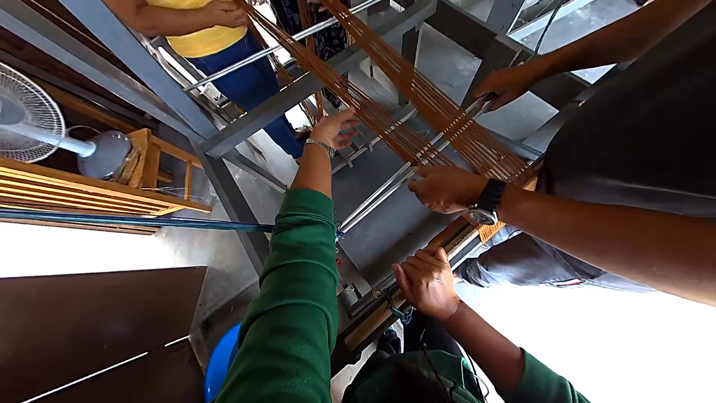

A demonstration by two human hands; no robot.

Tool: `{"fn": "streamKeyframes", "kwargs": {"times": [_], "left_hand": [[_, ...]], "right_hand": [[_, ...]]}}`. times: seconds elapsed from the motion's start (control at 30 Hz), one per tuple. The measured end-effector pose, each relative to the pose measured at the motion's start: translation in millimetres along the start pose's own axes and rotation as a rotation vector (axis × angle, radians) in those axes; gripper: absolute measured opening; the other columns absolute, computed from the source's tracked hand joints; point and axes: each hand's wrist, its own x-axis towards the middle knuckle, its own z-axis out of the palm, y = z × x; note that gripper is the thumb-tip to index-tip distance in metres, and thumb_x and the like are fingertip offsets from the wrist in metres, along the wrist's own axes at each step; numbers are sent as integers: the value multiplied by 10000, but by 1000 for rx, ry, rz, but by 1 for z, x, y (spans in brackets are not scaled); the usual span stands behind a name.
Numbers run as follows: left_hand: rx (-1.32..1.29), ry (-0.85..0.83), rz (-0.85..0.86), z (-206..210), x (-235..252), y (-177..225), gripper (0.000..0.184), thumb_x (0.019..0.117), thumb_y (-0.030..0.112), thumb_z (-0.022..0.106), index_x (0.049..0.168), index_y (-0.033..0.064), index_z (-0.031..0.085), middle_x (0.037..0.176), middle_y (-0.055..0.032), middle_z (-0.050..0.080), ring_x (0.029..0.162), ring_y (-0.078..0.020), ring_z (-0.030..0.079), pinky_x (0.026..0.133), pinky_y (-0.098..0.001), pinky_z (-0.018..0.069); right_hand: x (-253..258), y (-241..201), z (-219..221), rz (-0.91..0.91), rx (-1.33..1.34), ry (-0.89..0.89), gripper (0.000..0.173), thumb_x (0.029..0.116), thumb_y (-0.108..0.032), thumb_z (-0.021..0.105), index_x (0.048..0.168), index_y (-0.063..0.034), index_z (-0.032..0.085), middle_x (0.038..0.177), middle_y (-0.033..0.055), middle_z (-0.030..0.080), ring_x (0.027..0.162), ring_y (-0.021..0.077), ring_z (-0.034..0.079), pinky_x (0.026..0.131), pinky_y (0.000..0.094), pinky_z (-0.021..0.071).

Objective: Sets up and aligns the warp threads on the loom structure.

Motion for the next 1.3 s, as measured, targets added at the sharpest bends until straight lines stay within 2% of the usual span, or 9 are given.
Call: {"fn": "streamKeyframes", "kwargs": {"times": [0.13, 0.3, 0.43, 0.57, 0.67, 0.73, 0.83, 1.07, 1.3], "left_hand": [[8, -34, 14, 17, -3, 8, 407, 1046, 349, 602, 1388, 129, 581, 1232, -64, 717, 1036, -184, 704, 837, -339, 565], [49, 234, 57, 25, -6, 14, 332, 1034, 291, 574, 1262, 60, 643, 1082, -87, 723, 937, -178, 686, 778, -359, 544], [-189, 340, 171, 25, -13, 13, 305, 1070, 262, 522, 1265, 45, 610, 1065, -106, 662, 908, -187, 654, 761, -345, 544], [-293, 289, 141, 30, -22, 14, 366, 1094, 269, 488, 1410, 86, 512, 1279, -133, 638, 1021, -234, 672, 795, -372, 565], [-300, 264, 97, 35, -37, 13, 514, 1080, 308, 514, 1542, 139, 365, 1501, -153, 498, 1190, -290, 631, 877, -436, 572], [-341, 291, 101, 40, -54, 14, 554, 1062, 305, 551, 1551, 142, 349, 1545, -154, 452, 1270, -309, 579, 921, -470, 550], [-390, 290, 174, 46, -88, 6, 579, 1053, 283, 563, 1560, 130, 328, 1517, -166, 460, 1268, -317, 576, 925, -485, 555], [-67, 185, 339, 61, -144, -39, 493, 1062, 229, 559, 1497, 58, 405, 1375, -168, 616, 1189, -273, 640, 935, -465, 546], [138, 146, 504, 52, -167, -65, 391, 1053, 146, 538, 1399, -33, 504, 1322, -219, 614, 1165, -268, 641, 999, -433, 532]], "right_hand": [[-1, -1, 0, 9, 2, 5, 510, 1059, -344, 468, 637, -107, 628, 602, 31, 595, 657, 209, 604, 909, 413, 454], [0, -1, 0, 5, 7, 16, 508, 1057, -337, 469, 636, -102, 629, 606, 37, 607, 654, 211, 614, 904, 416, 460], [0, -1, 1, -3, 3, 36, 507, 1056, -334, 470, 636, -104, 634, 599, 32, 603, 643, 208, 609, 902, 413, 461], [1, -2, 2, -11, 8, 58, 513, 1056, -329, 465, 630, -104, 639, 594, 35, 609, 636, 206, 615, 899, 413, 465], [1, -2, 3, -18, 7, 74, 514, 1056, -327, 462, 629, -100, 637, 585, 35, 604, 622, 210, 608, 878, 416, 468], [0, -2, 2, -18, 1, 67, 520, 1062, -332, 454, 641, -96, 647, 590, 41, 608, 621, 213, 612, 881, 420, 473], [0, -2, 0, -23, 3, 58, 524, 1065, -328, 451, 643, -87, 647, 595, 53, 613, 632, 224, 622, 884, 426, 473], [-1, -2, -1, -28, -5, 53, 537, 1067, -322, 462, 617, -76, 620, 584, 65, 599, 624, 234, 618, 884, 433, 472], [-6, 4, 11, -54, -44, 128, 565, 1063, -345, 466, 554, -107, 529, 532, 33, 533, 587, 220, 571, 853, 426, 462]]}}
